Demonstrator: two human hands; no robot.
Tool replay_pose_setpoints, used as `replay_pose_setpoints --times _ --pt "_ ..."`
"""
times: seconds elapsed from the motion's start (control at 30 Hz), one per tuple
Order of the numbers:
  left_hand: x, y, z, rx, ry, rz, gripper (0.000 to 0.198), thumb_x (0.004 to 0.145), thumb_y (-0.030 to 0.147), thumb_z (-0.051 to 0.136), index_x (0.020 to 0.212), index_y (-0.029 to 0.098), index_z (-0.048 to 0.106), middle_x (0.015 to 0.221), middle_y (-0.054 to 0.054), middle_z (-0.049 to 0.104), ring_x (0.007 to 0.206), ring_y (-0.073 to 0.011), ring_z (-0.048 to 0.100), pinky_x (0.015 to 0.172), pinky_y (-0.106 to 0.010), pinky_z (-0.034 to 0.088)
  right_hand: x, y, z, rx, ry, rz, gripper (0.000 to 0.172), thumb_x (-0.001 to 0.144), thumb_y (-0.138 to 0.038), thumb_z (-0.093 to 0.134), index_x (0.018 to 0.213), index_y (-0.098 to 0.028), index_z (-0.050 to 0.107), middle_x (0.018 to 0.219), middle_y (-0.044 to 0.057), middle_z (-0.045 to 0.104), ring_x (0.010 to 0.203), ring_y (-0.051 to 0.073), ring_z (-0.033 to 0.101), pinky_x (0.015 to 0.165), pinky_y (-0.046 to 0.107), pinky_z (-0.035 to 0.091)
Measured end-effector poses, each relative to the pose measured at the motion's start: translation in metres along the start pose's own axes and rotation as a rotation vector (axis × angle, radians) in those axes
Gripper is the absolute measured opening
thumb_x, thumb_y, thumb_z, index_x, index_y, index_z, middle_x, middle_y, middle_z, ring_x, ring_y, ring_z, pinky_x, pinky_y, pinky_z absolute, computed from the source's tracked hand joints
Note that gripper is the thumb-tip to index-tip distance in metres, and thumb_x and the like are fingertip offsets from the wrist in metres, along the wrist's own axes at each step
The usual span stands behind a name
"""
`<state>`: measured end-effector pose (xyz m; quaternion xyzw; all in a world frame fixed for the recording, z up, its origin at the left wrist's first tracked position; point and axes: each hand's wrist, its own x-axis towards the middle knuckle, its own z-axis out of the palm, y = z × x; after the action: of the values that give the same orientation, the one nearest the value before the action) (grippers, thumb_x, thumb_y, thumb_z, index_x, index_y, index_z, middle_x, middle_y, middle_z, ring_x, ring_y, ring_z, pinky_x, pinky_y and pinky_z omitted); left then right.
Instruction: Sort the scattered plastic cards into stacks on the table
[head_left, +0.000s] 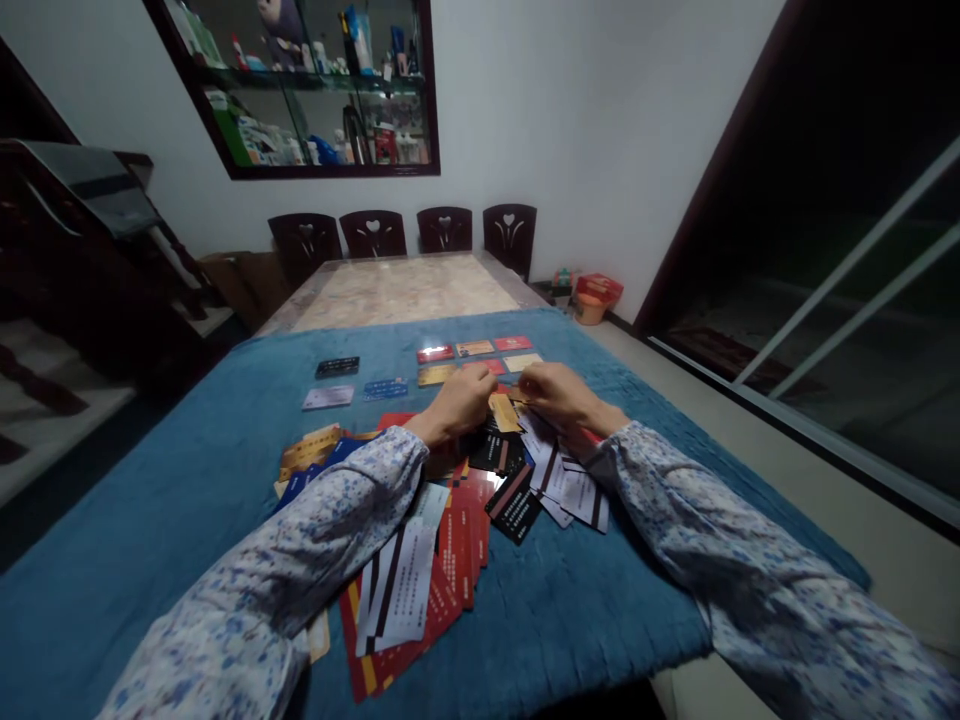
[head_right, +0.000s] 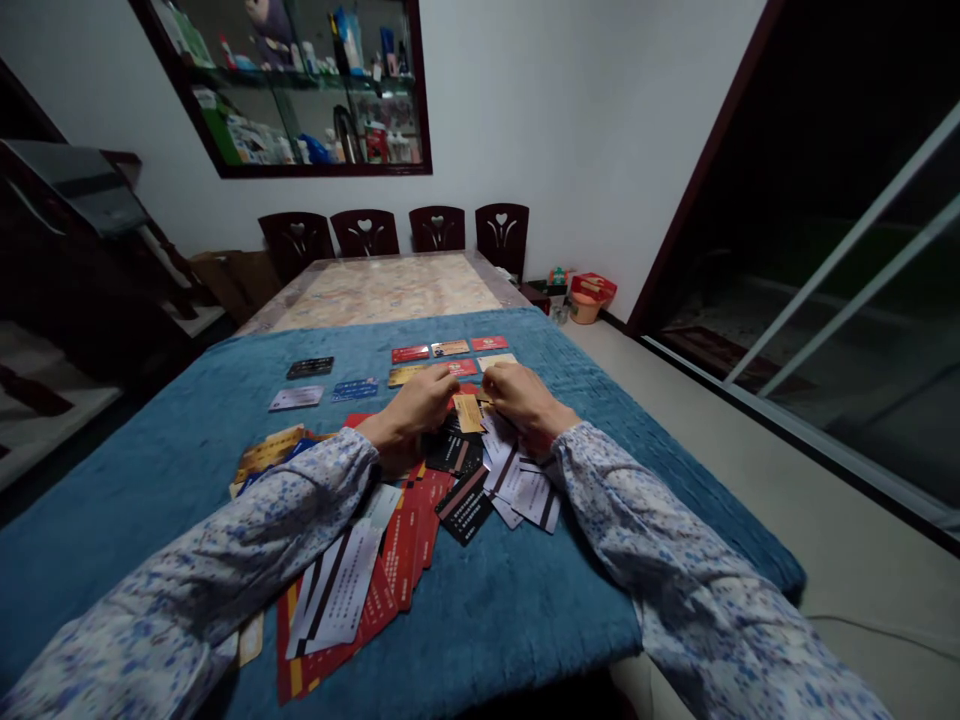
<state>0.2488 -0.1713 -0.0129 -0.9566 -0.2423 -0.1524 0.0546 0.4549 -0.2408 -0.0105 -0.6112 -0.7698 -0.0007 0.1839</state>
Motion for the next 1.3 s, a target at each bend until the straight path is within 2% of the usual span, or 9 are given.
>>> replay_pose_setpoints --times 0.17,0.47,0.6,0.77,0.97,1.1,1.3 --pt "0.013 0.014 0.003 -0.045 -0.02 0.035 0.026 0.089 0.005 0.049 0.1 0.016 0.069 0.105 -0.013 0.066 0.099 -0.0251 0.06 0.088 -0.037 0.051 -0.021 0.022 -0.006 -0.021 0.019 0.071 0.02 0.081 -0.009 0.058 0.091 -0.015 0.073 0.094 0.009 0.071 0.079 0.018 0.059 0.07 0.026 0.038" --pt "0.032 0.033 0.014 -0.066 -0.077 0.101 0.018 0.085 0.009 0.056 0.094 0.016 0.07 0.104 -0.013 0.069 0.098 -0.0263 0.061 0.088 -0.039 0.052 -0.046 0.049 -0.009 -0.046 0.082 0.196 0.02 0.09 -0.017 0.057 0.099 -0.017 0.076 0.1 0.011 0.073 0.087 0.021 0.064 0.073 0.028 0.043" --pt "0.041 0.039 0.018 -0.1 -0.08 0.119 0.026 0.088 0.009 0.052 0.101 0.017 0.072 0.105 -0.012 0.07 0.103 -0.0256 0.061 0.091 -0.039 0.053 -0.051 0.055 -0.012 -0.078 0.056 0.246 0.018 0.091 -0.02 0.06 0.1 -0.018 0.076 0.102 0.011 0.073 0.092 0.021 0.065 0.075 0.028 0.044" --pt "0.053 0.044 0.023 -0.117 -0.134 0.176 0.028 0.088 0.009 0.053 0.109 0.017 0.07 0.12 -0.012 0.07 0.112 -0.0255 0.058 0.098 -0.039 0.05 -0.056 0.065 -0.015 -0.113 0.003 0.297 0.018 0.091 -0.025 0.065 0.103 -0.019 0.077 0.102 0.01 0.073 0.092 0.021 0.066 0.074 0.028 0.044" --pt "0.068 0.052 0.031 -0.11 -0.18 0.22 0.045 0.088 0.007 0.053 0.13 0.021 0.061 0.147 -0.01 0.06 0.132 -0.0279 0.05 0.107 -0.044 0.045 -0.058 0.067 -0.016 -0.122 -0.069 0.312 0.02 0.092 -0.033 0.066 0.104 -0.021 0.078 0.108 0.01 0.075 0.096 0.022 0.068 0.074 0.027 0.046" --pt "0.075 0.058 0.035 -0.107 -0.237 0.225 0.052 0.088 0.007 0.053 0.138 0.021 0.057 0.156 -0.011 0.053 0.142 -0.0304 0.042 0.11 -0.05 0.043 -0.057 0.062 -0.012 -0.134 -0.125 0.318 0.023 0.094 -0.035 0.066 0.109 -0.022 0.077 0.111 0.01 0.075 0.099 0.022 0.069 0.075 0.027 0.046" --pt "0.076 0.056 0.038 -0.141 -0.257 0.227 0.038 0.093 0.012 0.051 0.126 0.024 0.065 0.149 -0.01 0.059 0.139 -0.0295 0.047 0.105 -0.047 0.046 -0.054 0.06 -0.002 -0.148 -0.087 0.272 0.025 0.096 -0.033 0.064 0.112 -0.02 0.076 0.112 0.012 0.072 0.101 0.023 0.067 0.081 0.029 0.047"
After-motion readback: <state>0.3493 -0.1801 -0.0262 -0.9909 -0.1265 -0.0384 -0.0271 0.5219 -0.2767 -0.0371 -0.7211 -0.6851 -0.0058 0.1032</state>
